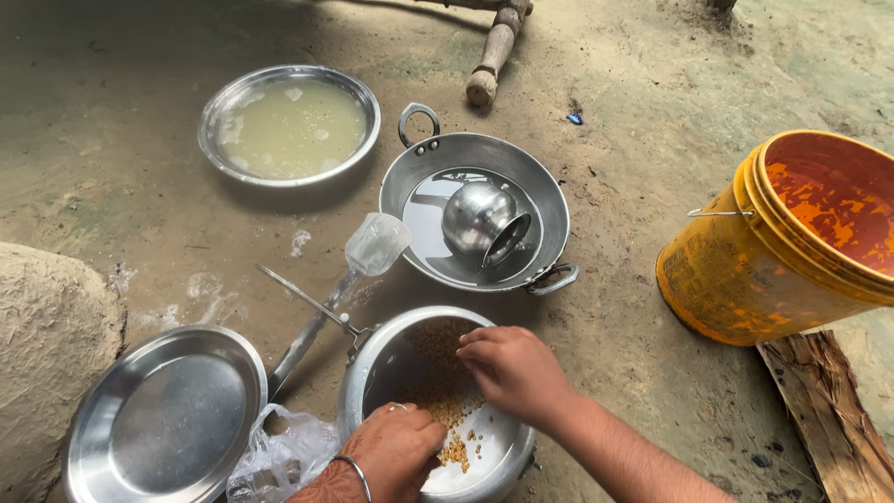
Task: The person washes grains in a pressure cooker by adding water with a small metal pot, rubbing the grains by hand, pouring out the water into a plate, and refilling the cooker with clean water.
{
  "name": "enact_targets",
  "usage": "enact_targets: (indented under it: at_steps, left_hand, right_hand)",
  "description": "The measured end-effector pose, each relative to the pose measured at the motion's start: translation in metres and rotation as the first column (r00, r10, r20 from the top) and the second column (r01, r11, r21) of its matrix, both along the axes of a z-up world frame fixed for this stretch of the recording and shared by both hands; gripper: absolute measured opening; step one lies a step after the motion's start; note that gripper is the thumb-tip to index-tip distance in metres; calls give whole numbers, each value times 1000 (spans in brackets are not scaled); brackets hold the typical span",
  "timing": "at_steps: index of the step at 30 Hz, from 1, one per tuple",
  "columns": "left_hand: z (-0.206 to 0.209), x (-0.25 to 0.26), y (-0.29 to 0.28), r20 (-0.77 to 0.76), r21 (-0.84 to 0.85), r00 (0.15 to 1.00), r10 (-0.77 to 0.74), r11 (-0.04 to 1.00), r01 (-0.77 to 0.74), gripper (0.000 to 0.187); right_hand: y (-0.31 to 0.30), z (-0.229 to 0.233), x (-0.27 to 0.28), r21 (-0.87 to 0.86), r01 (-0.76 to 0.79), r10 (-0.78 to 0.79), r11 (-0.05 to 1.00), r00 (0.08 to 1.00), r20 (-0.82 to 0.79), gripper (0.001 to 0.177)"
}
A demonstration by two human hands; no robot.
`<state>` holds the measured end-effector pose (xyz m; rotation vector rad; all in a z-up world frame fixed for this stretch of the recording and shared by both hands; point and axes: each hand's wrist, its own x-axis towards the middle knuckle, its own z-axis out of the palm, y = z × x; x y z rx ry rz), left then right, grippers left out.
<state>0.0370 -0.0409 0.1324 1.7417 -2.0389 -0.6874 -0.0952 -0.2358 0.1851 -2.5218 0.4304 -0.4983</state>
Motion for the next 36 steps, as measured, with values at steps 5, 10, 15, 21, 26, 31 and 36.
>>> enact_targets:
  at_steps: [5,10,15,21,26,31,36]
  left_hand:
    - [-24,19,7,-8,-130,977,214,968,-213,22]
    - [-59,16,1,104,-268,969,225,944,-190,31]
    - [-87,21,7,125,-295,977,171,947,-128,39]
    - [-169,33,19,229,-415,972,43,908,58,16]
    - [-304,28,39,48,-448,972,230,875,-185,14]
    - [-337,32,41,82,-397,989,123,914,-81,21]
    - [-250,31,29,12,-306,996,93,948,-84,15]
  right_hand:
    - [-8,4,9,59,16,-22,998,994,104,17]
    - [-64,-28,35,295,362,-346,884,932,-106,22]
    - [-123,-83,79,792,402,-445,460,876,-187,42]
    - [-151,-97,126,929,365,-559,58,783,-272,45]
    - [-156,-107,132,928,373,-482,-11,811,-332,43]
    - [-170,-108,123,865,498,-446,55,788,-425,51]
    - [-183,-82,107,811,538,-418,228,807,-418,53]
